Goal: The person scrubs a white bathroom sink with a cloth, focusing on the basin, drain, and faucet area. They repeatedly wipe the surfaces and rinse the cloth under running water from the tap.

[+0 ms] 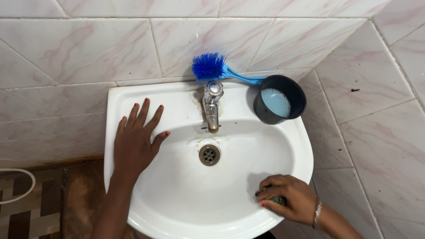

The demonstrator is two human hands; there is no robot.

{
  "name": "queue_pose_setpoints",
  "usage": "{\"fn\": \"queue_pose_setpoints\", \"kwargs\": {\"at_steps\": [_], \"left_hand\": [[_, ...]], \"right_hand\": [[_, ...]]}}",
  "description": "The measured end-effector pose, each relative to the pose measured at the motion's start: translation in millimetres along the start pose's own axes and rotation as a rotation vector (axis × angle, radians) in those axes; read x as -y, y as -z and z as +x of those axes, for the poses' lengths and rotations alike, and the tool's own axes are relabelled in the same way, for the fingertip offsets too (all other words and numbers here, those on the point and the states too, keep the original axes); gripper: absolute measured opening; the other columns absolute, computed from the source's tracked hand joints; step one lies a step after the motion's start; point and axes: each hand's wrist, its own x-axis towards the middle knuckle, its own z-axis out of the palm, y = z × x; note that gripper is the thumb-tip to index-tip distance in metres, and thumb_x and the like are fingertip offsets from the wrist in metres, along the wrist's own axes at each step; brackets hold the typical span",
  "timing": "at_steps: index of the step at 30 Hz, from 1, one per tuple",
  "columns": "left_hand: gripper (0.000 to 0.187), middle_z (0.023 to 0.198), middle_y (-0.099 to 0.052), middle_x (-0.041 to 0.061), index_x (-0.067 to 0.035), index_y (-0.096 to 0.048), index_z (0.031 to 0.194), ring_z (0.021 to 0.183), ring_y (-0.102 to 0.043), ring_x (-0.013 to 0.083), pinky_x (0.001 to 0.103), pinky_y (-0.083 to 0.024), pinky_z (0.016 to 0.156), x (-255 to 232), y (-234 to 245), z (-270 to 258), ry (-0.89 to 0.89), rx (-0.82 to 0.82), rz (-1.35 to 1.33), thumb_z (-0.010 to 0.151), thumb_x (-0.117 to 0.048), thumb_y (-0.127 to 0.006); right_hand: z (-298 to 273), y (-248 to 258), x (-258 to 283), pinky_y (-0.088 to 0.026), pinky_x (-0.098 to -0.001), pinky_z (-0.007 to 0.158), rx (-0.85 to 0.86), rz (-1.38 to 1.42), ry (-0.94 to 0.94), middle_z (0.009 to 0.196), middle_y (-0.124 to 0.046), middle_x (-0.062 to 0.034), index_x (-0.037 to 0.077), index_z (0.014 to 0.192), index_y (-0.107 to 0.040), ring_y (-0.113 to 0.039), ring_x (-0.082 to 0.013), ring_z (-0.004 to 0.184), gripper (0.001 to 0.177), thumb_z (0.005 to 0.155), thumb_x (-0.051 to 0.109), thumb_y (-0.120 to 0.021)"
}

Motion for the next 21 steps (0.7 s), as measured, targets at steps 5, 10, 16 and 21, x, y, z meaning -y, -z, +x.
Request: {"fn": "queue_pose_setpoints", "kwargs": {"at_steps": [5,10,16,21], "left_hand": [[0.066,0.162,-0.037,0.011,-0.029,-0.049,0.151,0.148,-0.035,0.0358,0.056,-0.032,0.113,-1.1,0.0,1.3,0.014,-0.003,-0.006,0.091,-0.053,-0.061],[0.065,0.163,-0.037,0.011,-0.029,-0.049,0.152,0.148,-0.035,0.0358,0.056,-0.032,0.114,-1.1,-1.5,0.1,0.009,-0.02,-0.013,0.092,-0.051,-0.06],[0.063,0.163,-0.038,0.011,-0.029,-0.05,0.152,0.149,-0.035,0.0357,0.056,-0.033,0.114,-3.3,-2.5,-1.6,0.01,-0.014,0.007,0.094,-0.053,-0.059],[0.063,0.163,-0.038,0.011,-0.029,-0.05,0.152,0.149,-0.035,0.0357,0.057,-0.033,0.114,-3.8,-2.8,-3.3,0.022,-0.017,0.006,0.093,-0.051,-0.059]], "right_hand": [[-1.4,7.1,-50.9,-0.046,-0.046,0.097,-0.531,-0.184,0.16,0.113,-0.074,0.0011,0.022,0.091,-0.085,-0.058,-0.0252,0.12,0.025,0.072,0.037,-0.081],[42.6,43.6,-106.0,-0.045,-0.0458,0.114,-0.77,-0.096,0.234,0.133,-0.06,-0.0104,0.013,0.114,-0.075,-0.054,-0.0307,0.132,0.031,0.085,0.024,-0.074],[58.7,55.2,-104.4,-0.047,-0.0451,0.11,-0.815,-0.11,0.139,0.138,-0.058,-0.0155,0.009,0.12,-0.074,-0.054,-0.0356,0.134,0.032,0.09,0.018,-0.072],[10.6,13.9,-74.3,-0.047,-0.045,0.112,-0.756,-0.089,0.152,0.139,-0.058,-0.0134,0.01,0.118,-0.073,-0.054,-0.0317,0.135,0.033,0.088,0.023,-0.07]]}}
